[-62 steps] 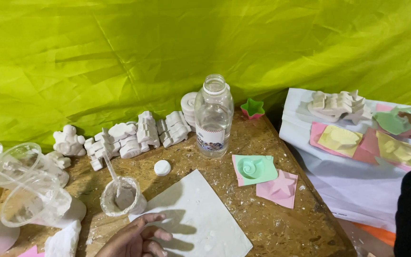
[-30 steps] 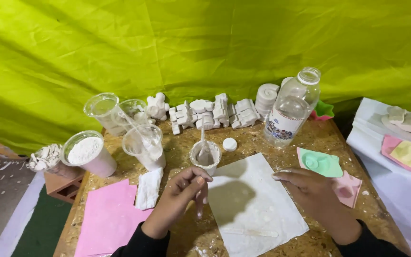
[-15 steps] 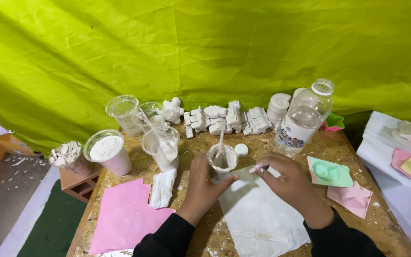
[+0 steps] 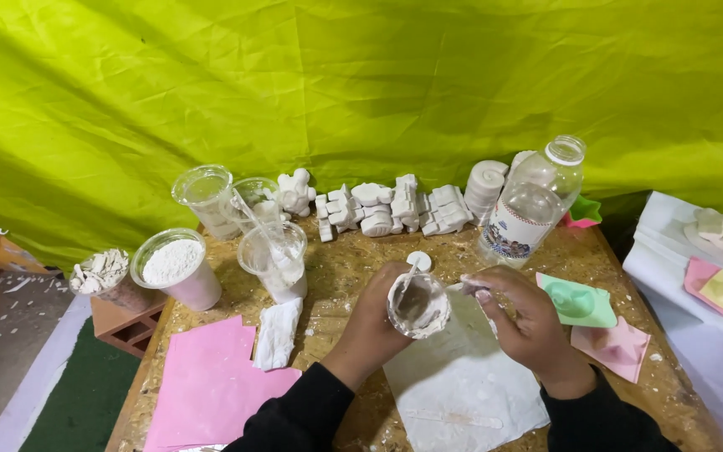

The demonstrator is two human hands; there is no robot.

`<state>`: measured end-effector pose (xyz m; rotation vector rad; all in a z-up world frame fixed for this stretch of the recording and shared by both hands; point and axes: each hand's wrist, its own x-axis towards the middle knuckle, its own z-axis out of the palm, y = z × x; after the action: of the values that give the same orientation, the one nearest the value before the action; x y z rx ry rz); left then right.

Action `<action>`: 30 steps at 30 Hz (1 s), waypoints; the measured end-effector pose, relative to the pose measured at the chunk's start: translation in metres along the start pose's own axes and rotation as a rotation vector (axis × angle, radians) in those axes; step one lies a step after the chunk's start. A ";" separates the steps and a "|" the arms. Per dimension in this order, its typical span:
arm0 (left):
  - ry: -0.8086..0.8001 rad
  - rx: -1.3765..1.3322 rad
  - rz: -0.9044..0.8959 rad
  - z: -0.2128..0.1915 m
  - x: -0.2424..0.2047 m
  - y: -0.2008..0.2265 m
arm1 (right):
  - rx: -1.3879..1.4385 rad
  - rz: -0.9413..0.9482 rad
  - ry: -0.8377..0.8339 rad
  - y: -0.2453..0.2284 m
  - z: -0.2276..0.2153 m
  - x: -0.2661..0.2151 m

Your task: Demolding plaster shapes from silicone molds, cleaning the molds, and mixing a new batch of plaster in a cup.

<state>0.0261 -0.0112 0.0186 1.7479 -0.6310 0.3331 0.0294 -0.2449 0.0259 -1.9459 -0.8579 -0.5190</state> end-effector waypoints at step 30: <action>-0.201 -0.141 -0.066 0.017 -0.012 -0.039 | -0.173 0.082 0.007 -0.011 0.022 -0.017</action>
<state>0.0375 -0.0182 -0.0238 1.6740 -0.7214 0.0657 0.0098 -0.2281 0.0106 -2.1252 -0.7457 -0.5670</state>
